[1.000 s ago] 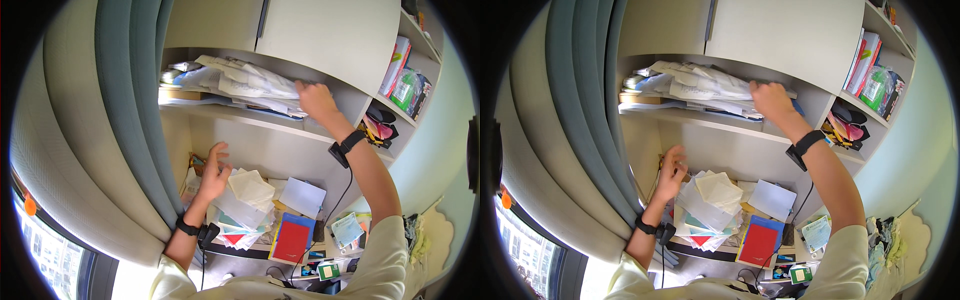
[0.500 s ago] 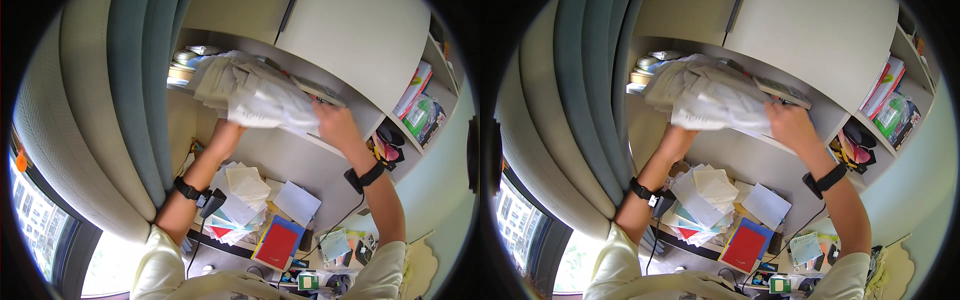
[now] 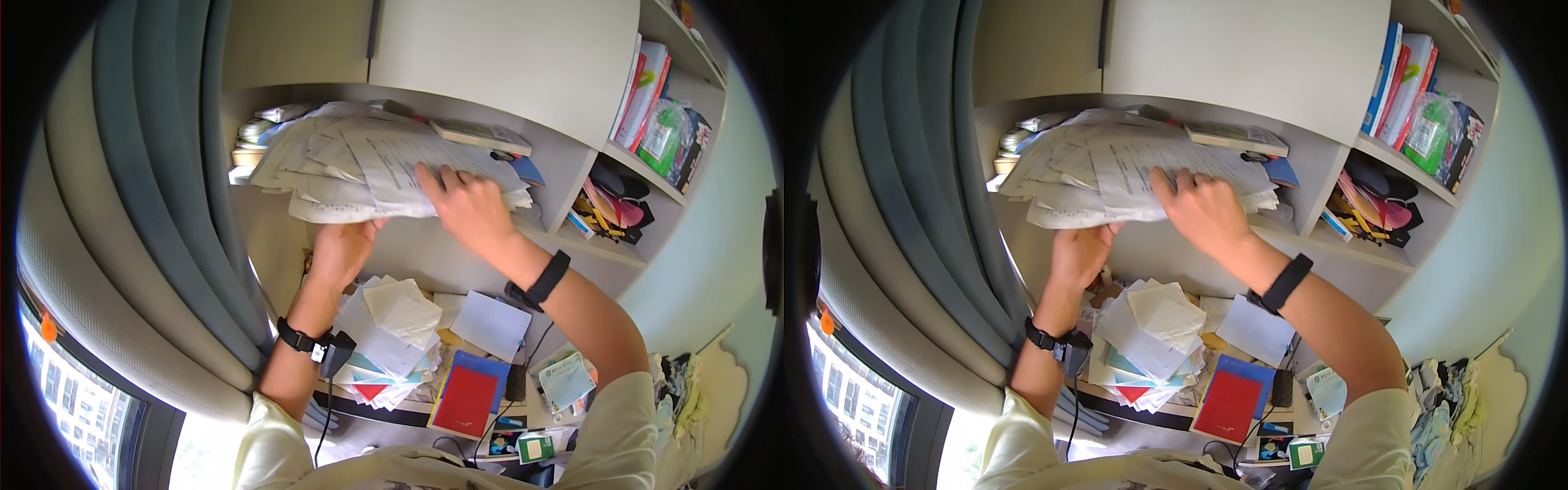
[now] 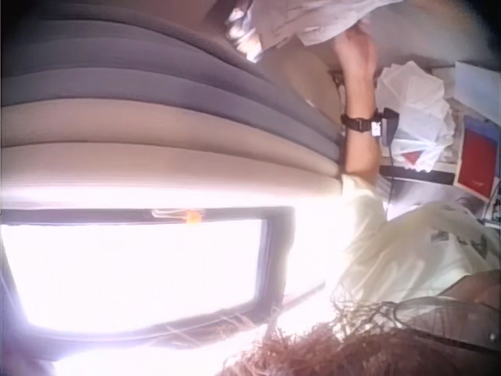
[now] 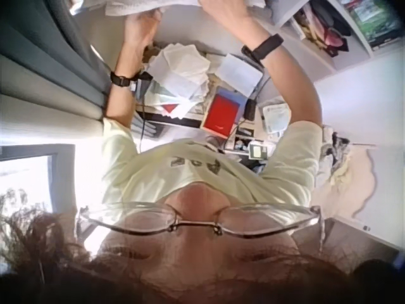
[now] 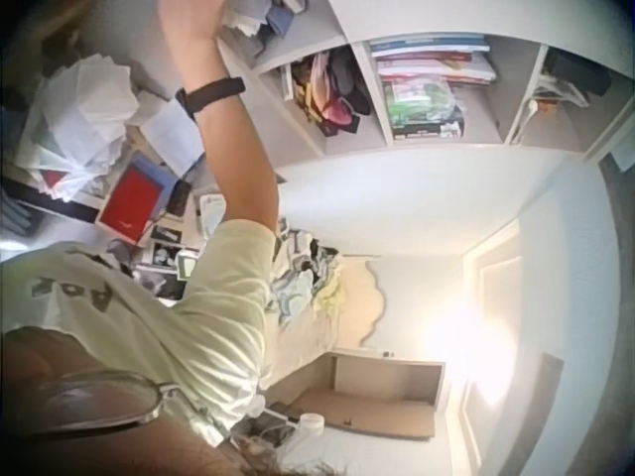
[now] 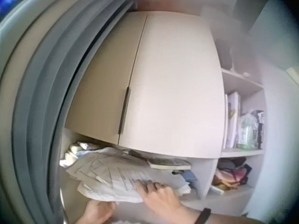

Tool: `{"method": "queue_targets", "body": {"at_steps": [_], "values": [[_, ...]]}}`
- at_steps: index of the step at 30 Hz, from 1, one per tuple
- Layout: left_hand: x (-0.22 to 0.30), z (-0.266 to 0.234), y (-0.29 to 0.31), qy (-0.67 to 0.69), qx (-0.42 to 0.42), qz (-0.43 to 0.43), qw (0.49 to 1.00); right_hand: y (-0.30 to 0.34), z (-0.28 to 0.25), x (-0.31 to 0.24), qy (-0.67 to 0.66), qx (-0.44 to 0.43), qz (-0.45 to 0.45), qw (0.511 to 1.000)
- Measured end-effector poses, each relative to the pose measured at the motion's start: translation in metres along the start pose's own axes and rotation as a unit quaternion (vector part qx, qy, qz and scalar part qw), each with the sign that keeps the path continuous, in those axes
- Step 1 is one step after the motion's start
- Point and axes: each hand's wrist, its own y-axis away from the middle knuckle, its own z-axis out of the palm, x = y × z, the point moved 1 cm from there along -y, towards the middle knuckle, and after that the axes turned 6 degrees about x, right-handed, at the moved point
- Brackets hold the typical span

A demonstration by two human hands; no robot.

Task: The person walks into a cluttered bedroom and begins sorting through a large pile of papers and documents on a desk. They pick up stacks of paper, flip through them, and move them between the desk and a shelf above. The person also handles a red notebook and a light blue folder, placing them on the bed.

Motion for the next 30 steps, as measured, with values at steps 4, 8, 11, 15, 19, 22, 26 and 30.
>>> {"method": "queue_targets", "body": {"at_steps": [4,8,11,15,19,22,26,30], "values": [[0.002,-0.015,-0.011,-0.053,-0.112,0.039,0.992,-0.009,0.002,0.025,0.011,0.014,-0.005,1.000],[-0.002,-0.018,-0.017,-0.112,-0.074,0.074,0.988,-0.031,-0.009,0.055,0.010,0.098,-0.006,0.995],[-0.005,-0.021,-0.020,-0.151,-0.093,0.068,0.982,-0.042,-0.029,0.065,0.009,0.158,-0.046,0.986],[-0.019,-0.057,-0.031,-0.155,-0.018,0.068,0.985,-0.045,-0.047,0.062,0.018,0.189,-0.086,0.978],[-0.021,-0.069,-0.023,-0.321,0.032,0.047,0.945,-0.039,-0.064,0.077,0.018,0.264,-0.118,0.957],[-0.015,-0.061,-0.023,-0.284,-0.019,0.052,0.957,-0.040,-0.082,0.083,-0.010,0.273,-0.102,0.957],[-0.004,0.001,-0.012,-0.265,-0.050,0.064,0.961,-0.027,-0.111,0.097,-0.115,0.207,0.005,0.971],[0.010,0.005,-0.006,-0.274,-0.063,0.060,0.958,-0.003,-0.141,0.102,-0.254,0.089,0.268,0.925]]}}
